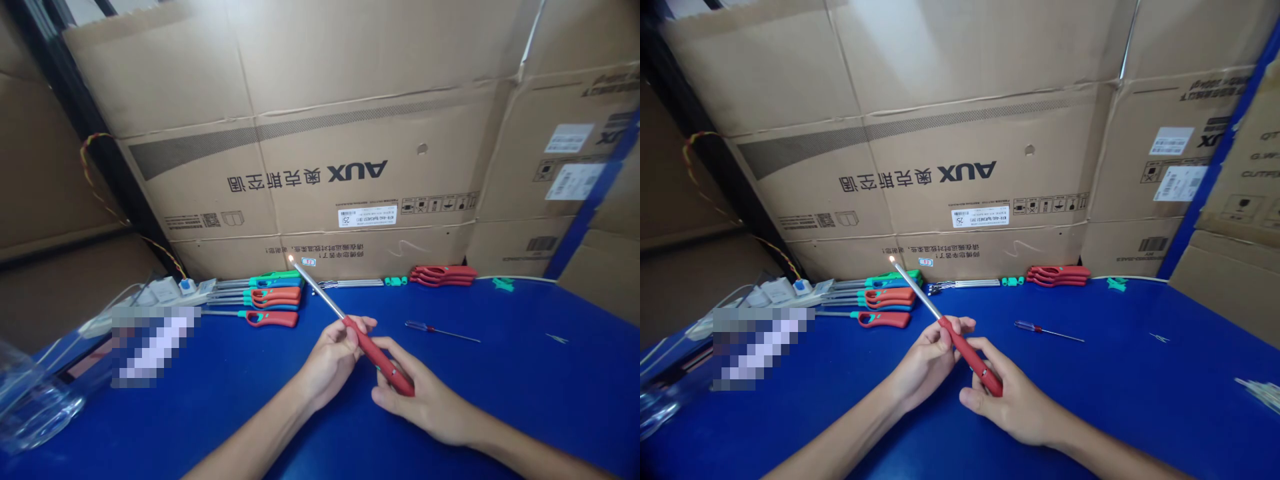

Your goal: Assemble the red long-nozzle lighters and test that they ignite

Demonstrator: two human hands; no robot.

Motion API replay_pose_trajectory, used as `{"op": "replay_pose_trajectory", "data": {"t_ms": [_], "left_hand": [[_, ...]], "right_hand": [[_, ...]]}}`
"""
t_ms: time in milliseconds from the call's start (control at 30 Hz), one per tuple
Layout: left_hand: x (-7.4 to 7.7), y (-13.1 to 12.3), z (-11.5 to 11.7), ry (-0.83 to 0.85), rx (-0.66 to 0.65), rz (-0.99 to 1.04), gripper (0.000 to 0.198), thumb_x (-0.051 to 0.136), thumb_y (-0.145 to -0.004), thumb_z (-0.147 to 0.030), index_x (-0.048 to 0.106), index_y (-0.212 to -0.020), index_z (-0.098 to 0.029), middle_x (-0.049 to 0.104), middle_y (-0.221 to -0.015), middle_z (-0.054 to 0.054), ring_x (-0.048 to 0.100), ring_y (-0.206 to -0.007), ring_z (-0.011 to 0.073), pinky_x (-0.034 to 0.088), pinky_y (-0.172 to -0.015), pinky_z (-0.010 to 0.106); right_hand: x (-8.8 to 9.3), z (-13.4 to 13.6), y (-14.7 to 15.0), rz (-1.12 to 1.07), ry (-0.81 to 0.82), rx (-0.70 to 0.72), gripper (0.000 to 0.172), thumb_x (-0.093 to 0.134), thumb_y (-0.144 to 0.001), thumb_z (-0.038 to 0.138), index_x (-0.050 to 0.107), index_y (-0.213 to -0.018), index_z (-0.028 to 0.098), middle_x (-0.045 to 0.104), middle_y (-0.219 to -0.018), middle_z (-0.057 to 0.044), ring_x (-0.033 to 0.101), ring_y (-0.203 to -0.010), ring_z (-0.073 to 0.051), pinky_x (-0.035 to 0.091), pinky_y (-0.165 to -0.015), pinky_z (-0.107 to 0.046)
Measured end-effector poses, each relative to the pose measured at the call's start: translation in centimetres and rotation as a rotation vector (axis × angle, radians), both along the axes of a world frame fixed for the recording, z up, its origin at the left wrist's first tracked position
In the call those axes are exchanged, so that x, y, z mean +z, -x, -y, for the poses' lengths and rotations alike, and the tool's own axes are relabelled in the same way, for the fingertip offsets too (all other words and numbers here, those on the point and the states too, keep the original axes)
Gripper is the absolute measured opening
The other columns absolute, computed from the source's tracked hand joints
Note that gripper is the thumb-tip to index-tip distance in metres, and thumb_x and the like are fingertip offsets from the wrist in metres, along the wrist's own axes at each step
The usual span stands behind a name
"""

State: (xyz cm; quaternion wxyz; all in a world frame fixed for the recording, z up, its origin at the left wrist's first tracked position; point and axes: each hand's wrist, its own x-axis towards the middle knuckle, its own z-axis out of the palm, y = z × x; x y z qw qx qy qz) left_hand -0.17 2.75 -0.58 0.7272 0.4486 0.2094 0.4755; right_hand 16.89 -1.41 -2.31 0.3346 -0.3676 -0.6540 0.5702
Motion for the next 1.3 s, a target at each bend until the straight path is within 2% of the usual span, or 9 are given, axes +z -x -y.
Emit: {"op": "replay_pose_trajectory", "data": {"t_ms": [167,367,567,767,867,933,1033,1100,1300], "left_hand": [[0.03,-0.22,0.30,0.022,-0.020,0.016,0.035,0.084,-0.064,-0.042,0.063,-0.076,-0.017,0.061,-0.108,0.008,0.055,-0.090,0.0185,0.042,-0.085,0.034],[0.26,-0.14,0.36,0.031,-0.014,0.058,0.031,0.084,-0.064,-0.040,0.067,-0.075,-0.017,0.061,-0.105,0.006,0.053,-0.092,0.0175,0.040,-0.086,0.031],[-0.09,-0.19,0.40,0.059,-0.038,0.067,0.028,0.083,-0.067,-0.039,0.069,-0.076,-0.017,0.062,-0.103,0.007,0.055,-0.088,0.0175,0.041,-0.084,0.033],[0.10,0.01,0.38,0.057,-0.031,0.086,0.028,0.085,-0.065,-0.036,0.069,-0.076,-0.016,0.063,-0.102,0.007,0.054,-0.095,0.0187,0.040,-0.089,0.032],[0.12,0.06,0.37,0.059,-0.026,0.086,0.028,0.086,-0.063,-0.035,0.069,-0.076,-0.016,0.063,-0.103,0.007,0.054,-0.095,0.0192,0.041,-0.089,0.033],[0.02,0.04,0.39,0.060,-0.029,0.080,0.028,0.086,-0.062,-0.035,0.069,-0.075,-0.016,0.064,-0.104,0.008,0.055,-0.094,0.0193,0.041,-0.089,0.033],[-0.22,-0.05,0.41,0.070,-0.041,0.067,0.028,0.085,-0.064,-0.036,0.069,-0.076,-0.016,0.064,-0.105,0.008,0.056,-0.089,0.0184,0.041,-0.085,0.033],[-0.32,-0.11,0.39,0.076,-0.047,0.062,0.027,0.083,-0.067,-0.038,0.069,-0.076,-0.016,0.064,-0.104,0.008,0.057,-0.088,0.0180,0.041,-0.085,0.033],[-0.22,-0.07,0.22,0.061,-0.038,0.080,0.026,0.083,-0.067,-0.036,0.070,-0.077,-0.016,0.063,-0.106,0.008,0.055,-0.093,0.0182,0.042,-0.090,0.034]], "right_hand": [[0.37,-0.07,-0.23,0.036,-0.001,0.011,0.049,0.059,-0.088,0.048,0.040,-0.127,0.025,0.038,-0.068,0.008,0.029,-0.051,-0.005,0.026,-0.049,-0.020],[0.69,-0.08,-0.10,-0.057,-0.002,0.045,0.068,0.067,-0.084,0.043,0.027,-0.137,0.025,0.047,-0.078,0.005,0.034,-0.058,-0.006,0.029,-0.055,-0.020],[0.53,-0.13,-0.34,0.046,-0.038,0.027,0.039,0.061,-0.089,0.043,0.045,-0.117,0.022,0.039,-0.071,0.008,0.029,-0.054,-0.005,0.028,-0.052,-0.021],[0.44,-0.14,-0.12,-0.041,0.007,0.035,0.072,0.068,-0.083,0.038,0.025,-0.140,0.027,0.050,-0.083,0.004,0.037,-0.059,-0.006,0.031,-0.057,-0.022],[0.17,-0.21,-0.14,-0.048,0.013,0.031,0.079,0.070,-0.082,0.038,0.020,-0.144,0.028,0.051,-0.084,0.004,0.038,-0.060,-0.006,0.032,-0.059,-0.023],[-0.03,-0.28,-0.26,-0.035,0.015,0.032,0.075,0.069,-0.082,0.039,0.025,-0.141,0.027,0.050,-0.082,0.004,0.037,-0.059,-0.006,0.032,-0.057,-0.022],[-0.22,-0.39,-0.46,0.015,-0.021,0.028,0.051,0.066,-0.084,0.043,0.044,-0.126,0.025,0.044,-0.074,0.006,0.032,-0.056,-0.006,0.029,-0.053,-0.022],[-0.20,-0.43,-0.51,0.035,-0.036,0.024,0.043,0.065,-0.085,0.043,0.047,-0.119,0.024,0.042,-0.072,0.007,0.031,-0.055,-0.006,0.028,-0.052,-0.021],[-0.01,-0.35,-0.34,-0.022,0.029,0.063,0.075,0.069,-0.083,0.040,0.024,-0.141,0.028,0.052,-0.085,0.003,0.038,-0.059,-0.005,0.031,-0.055,-0.021]]}}
